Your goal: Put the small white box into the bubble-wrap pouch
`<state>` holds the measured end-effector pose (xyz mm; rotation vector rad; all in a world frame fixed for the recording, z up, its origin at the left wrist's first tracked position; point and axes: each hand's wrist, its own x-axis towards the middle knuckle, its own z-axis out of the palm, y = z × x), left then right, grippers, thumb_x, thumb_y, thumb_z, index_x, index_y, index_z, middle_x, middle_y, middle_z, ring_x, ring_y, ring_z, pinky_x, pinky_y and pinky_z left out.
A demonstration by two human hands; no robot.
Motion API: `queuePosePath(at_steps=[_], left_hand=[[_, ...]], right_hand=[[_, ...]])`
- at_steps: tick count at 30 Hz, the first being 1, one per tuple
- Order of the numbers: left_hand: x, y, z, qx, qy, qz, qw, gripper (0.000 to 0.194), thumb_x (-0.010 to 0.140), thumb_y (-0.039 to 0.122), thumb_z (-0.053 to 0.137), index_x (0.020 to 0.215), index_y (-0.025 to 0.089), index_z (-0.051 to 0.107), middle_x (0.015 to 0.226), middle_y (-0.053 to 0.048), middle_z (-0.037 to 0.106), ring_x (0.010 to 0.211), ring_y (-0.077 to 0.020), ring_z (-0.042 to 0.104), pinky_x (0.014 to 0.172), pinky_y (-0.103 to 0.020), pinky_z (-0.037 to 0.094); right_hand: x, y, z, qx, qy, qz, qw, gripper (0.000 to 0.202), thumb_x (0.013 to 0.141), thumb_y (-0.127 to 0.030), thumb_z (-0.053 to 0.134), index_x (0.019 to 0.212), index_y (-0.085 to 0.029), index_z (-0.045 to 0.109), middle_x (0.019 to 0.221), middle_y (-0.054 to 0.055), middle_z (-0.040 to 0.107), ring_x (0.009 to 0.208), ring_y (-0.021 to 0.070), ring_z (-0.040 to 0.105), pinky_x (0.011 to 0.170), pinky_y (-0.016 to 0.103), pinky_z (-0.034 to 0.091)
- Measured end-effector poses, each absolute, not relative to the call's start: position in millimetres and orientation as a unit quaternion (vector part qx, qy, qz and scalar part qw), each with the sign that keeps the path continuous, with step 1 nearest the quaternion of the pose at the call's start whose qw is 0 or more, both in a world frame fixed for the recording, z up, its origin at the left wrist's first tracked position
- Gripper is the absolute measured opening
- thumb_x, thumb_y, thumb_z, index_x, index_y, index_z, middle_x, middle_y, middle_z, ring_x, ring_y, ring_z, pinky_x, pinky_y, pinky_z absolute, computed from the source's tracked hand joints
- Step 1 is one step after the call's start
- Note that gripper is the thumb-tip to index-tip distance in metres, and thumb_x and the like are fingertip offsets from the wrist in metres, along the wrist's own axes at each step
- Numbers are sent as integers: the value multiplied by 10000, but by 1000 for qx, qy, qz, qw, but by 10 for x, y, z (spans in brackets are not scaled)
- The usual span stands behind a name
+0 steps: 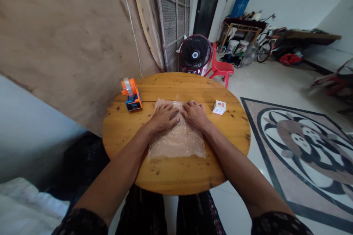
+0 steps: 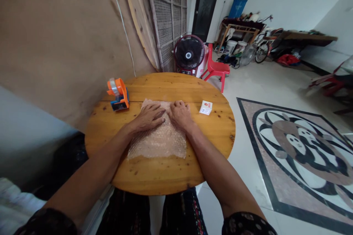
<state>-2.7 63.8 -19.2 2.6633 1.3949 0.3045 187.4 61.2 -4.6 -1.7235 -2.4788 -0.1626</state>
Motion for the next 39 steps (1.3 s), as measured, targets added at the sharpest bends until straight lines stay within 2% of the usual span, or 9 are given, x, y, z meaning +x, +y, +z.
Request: queuePosePath(at_steps=[8,13,17,25,31,39], left_hand=[[-43,646,-195,875,466,109,65,479,934,495,425,1333,246,513,1503,-115,392,1391,-317,331,1125,-516,273],[-66,674,-155,887,429,159,67,393,906,417,495,1212,195,602,1436,-128,478,1337,-305,414,1117,-490,319],[-41,668,-149,902,378,190,79,410,887,354,516,1258,199,593,1400,-109,537,1315,-272,454,1125,-455,327],[3,610,-151,905,396,120,100,597,862,562,531,1326,186,544,1470,-104,469,1367,-304,390,1143,-466,288],[-30,646,-167,901,409,113,88,630,814,602,574,1310,214,550,1455,-103,476,1356,-307,398,1131,-478,293],[-32,634,-135,904,405,105,92,654,786,607,600,1298,203,553,1464,-114,457,1353,-321,393,1121,-486,299]], right_hand=[[1978,662,-73,-553,-831,-27,58,399,967,-431,407,1239,-180,558,1361,133,538,1249,278,449,985,456,340],[2023,700,-88,-550,-832,-28,64,422,969,-427,404,1282,-185,549,1413,116,516,1255,280,465,995,461,339],[2060,724,-99,-546,-833,-36,82,423,970,-416,401,1284,-177,554,1410,116,527,1248,286,478,995,461,335],[2107,728,-91,-541,-835,-32,96,408,972,-394,400,1289,-185,546,1423,111,519,1215,281,513,957,422,332],[2109,677,-15,-551,-829,-31,89,318,962,-334,427,1181,-179,597,1246,116,642,1163,266,549,916,387,324],[2062,649,35,-541,-830,-39,127,329,938,-346,483,1189,-192,630,1280,112,633,1167,270,544,933,399,295]])
